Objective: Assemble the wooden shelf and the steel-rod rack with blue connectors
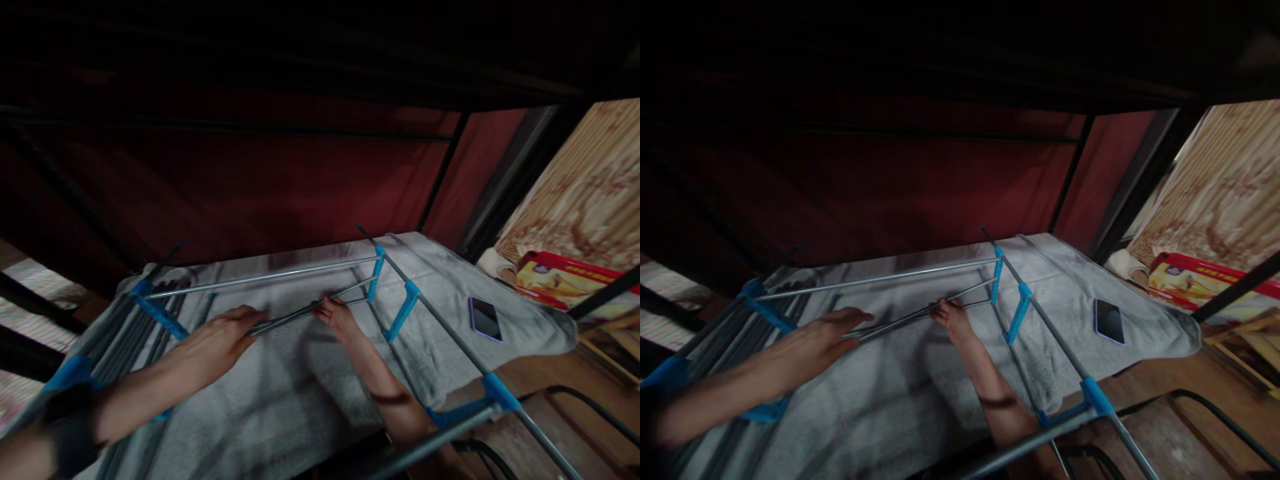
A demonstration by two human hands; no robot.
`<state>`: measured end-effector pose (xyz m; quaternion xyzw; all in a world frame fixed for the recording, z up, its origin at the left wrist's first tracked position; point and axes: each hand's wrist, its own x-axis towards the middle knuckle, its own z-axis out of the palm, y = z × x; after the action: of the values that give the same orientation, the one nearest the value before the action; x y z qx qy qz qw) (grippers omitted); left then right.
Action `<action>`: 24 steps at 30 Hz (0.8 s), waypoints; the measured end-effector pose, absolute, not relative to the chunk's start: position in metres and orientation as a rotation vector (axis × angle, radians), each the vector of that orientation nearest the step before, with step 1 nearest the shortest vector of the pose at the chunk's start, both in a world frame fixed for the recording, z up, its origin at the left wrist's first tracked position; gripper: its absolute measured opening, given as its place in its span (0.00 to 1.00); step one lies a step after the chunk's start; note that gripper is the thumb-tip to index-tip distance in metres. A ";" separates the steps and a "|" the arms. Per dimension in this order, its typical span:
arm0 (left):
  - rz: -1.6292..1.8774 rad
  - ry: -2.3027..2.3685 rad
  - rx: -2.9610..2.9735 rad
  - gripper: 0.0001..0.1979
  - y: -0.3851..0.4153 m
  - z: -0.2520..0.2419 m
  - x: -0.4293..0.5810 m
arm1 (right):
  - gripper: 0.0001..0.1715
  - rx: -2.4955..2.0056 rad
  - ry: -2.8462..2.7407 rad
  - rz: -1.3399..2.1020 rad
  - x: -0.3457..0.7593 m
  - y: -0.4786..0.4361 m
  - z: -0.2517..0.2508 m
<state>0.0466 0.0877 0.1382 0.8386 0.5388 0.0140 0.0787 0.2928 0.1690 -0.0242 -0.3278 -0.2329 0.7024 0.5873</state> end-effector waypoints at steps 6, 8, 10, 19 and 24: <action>-0.080 1.481 2.676 0.28 0.143 0.085 0.129 | 0.11 -0.781 -0.573 1.624 0.292 0.178 -0.017; -0.097 1.462 2.652 0.31 0.148 0.073 0.143 | 0.12 -0.761 -0.590 1.623 0.290 0.179 -0.019; -0.081 1.450 2.612 0.33 0.152 0.062 0.149 | 0.14 -0.752 -0.603 1.619 0.289 0.180 -0.023; 0.091 1.454 2.565 0.37 0.174 0.019 0.130 | 0.13 -0.881 -0.719 1.517 0.290 0.182 -0.042; 0.110 1.501 2.597 0.40 0.177 0.015 0.129 | 0.10 -1.210 -0.771 0.806 0.333 0.191 -0.054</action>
<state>0.1293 0.1770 0.0154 0.8631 0.4989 0.0364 0.0698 0.3329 0.1911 -0.0536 -0.5390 -0.3435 0.3592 0.6800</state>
